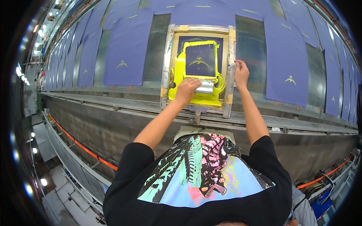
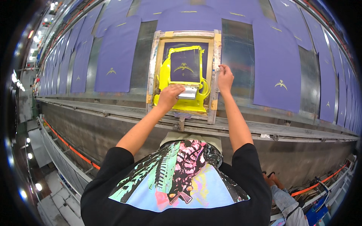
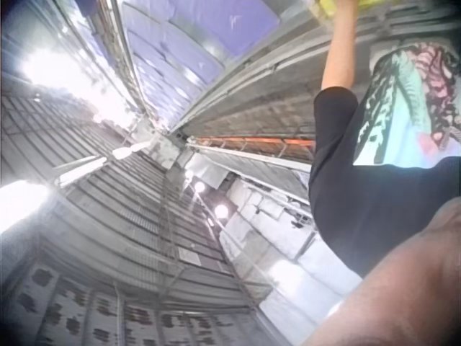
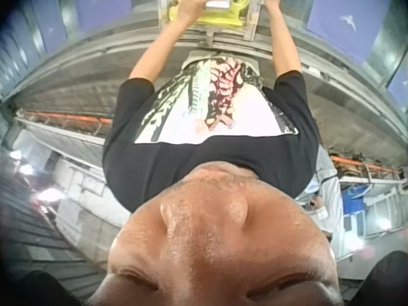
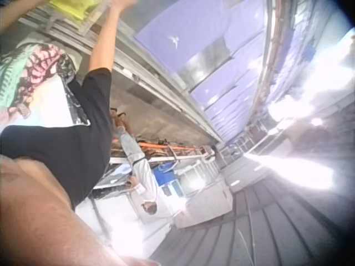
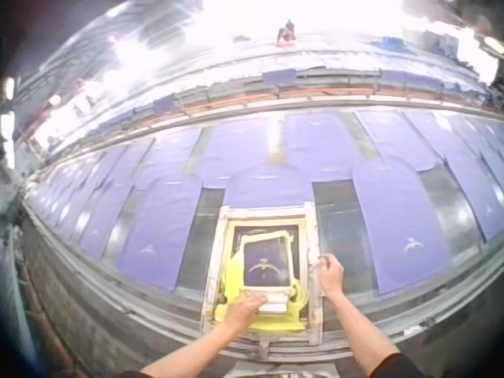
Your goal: The person uses a squeegee to apply yellow ink through a screen-printing frame onto purple t-shirts laid out on a conveyor table. They repeatedly pull the squeegee across the frame to transfer the design, then lift the frame to move to the next shirt.
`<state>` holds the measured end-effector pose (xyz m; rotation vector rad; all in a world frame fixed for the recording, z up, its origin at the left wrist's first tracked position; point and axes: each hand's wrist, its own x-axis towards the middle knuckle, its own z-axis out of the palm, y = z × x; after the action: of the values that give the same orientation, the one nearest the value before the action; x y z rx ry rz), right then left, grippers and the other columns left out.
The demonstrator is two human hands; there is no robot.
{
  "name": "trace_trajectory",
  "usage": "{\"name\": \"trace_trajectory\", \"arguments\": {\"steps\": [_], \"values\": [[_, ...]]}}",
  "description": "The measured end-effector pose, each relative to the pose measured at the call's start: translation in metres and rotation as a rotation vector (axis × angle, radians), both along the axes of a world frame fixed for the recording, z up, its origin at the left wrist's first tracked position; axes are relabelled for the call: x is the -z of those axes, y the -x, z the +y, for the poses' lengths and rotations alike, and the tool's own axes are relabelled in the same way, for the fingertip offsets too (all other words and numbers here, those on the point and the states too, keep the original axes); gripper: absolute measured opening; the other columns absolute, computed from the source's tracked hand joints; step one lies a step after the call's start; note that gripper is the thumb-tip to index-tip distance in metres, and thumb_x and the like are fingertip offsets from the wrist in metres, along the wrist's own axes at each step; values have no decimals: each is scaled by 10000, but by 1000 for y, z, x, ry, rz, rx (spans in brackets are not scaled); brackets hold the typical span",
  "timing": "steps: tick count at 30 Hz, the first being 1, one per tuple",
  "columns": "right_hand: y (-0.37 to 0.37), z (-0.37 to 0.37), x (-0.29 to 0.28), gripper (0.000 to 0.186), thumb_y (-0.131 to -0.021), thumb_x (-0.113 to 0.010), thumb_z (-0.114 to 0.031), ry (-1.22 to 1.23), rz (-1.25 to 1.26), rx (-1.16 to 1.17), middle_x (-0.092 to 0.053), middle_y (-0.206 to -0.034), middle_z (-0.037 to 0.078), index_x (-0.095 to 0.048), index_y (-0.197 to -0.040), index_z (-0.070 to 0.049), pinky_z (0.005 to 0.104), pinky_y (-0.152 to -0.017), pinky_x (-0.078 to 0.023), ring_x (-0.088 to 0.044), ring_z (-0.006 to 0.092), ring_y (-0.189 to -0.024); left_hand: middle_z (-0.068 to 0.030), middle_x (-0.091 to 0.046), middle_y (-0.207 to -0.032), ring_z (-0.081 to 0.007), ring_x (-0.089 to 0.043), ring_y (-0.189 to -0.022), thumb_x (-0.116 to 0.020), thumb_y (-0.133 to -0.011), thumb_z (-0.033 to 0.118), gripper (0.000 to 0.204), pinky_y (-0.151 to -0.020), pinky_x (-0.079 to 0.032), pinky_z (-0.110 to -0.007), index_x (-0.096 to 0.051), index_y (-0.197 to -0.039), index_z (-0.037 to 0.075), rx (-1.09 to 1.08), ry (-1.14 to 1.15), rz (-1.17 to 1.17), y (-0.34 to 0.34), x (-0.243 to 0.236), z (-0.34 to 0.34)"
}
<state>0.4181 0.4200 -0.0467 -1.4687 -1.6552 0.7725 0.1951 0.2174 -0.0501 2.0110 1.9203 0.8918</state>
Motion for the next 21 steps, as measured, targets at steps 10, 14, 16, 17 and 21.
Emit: {"name": "trace_trajectory", "arguments": {"steps": [10, 14, 16, 17, 21], "values": [[6, -19, -56, 248, -1047, -556, -251, -47, 38, 63, -730, -928, 159, -727, -1094, -77, 422, -727, -518, -685, 294, -776, -84, -695, -1310, -302, -644, -1230, -653, -752, -54, 535, -1048, -520, -408, -701, -1257, 116, 63, 106, -37, -15, -49, -7], [-75, 55, -6, 261, -1054, -515, -245, -109, 188, -57, -664, -784, 201, -691, -1090, -56, 470, -649, -479, -633, 329, -668, -130, -701, -1289, -307, -644, -1235, -623, -733, -106, 518, -1044, -513, -413, -718, -1208, 79, -58, 116, -55, -117, -4, 53], [-126, 64, -1, 182, -1028, -547, -175, -111, 253, -82, -627, -700, 201, -679, -1066, -56, 450, -566, -449, -606, 305, -573, -137, -692, -1309, -308, -636, -1250, -629, -749, -111, 513, -1060, -500, -408, -720, -1221, 67, -81, 125, -42, -172, 2, 62], [-142, 59, 8, 178, -1031, -552, -165, -27, 252, -73, -622, -694, 187, -680, -1069, -49, 423, -564, -441, -581, 261, -560, -140, -693, -1307, -310, -636, -1249, -630, -750, -112, 513, -1058, -499, -409, -718, -1225, 62, -83, 135, -22, -181, 15, 59], [-132, 52, 51, 154, -1030, -560, -135, -75, 339, 15, -625, -702, 196, -662, -1071, -27, 406, -564, -438, -598, 281, -555, -140, -673, -1339, -314, -622, -1266, -629, -748, -117, 555, -1070, -487, -408, -688, -1275, 49, -48, 203, -36, -165, 44, 61]]}}
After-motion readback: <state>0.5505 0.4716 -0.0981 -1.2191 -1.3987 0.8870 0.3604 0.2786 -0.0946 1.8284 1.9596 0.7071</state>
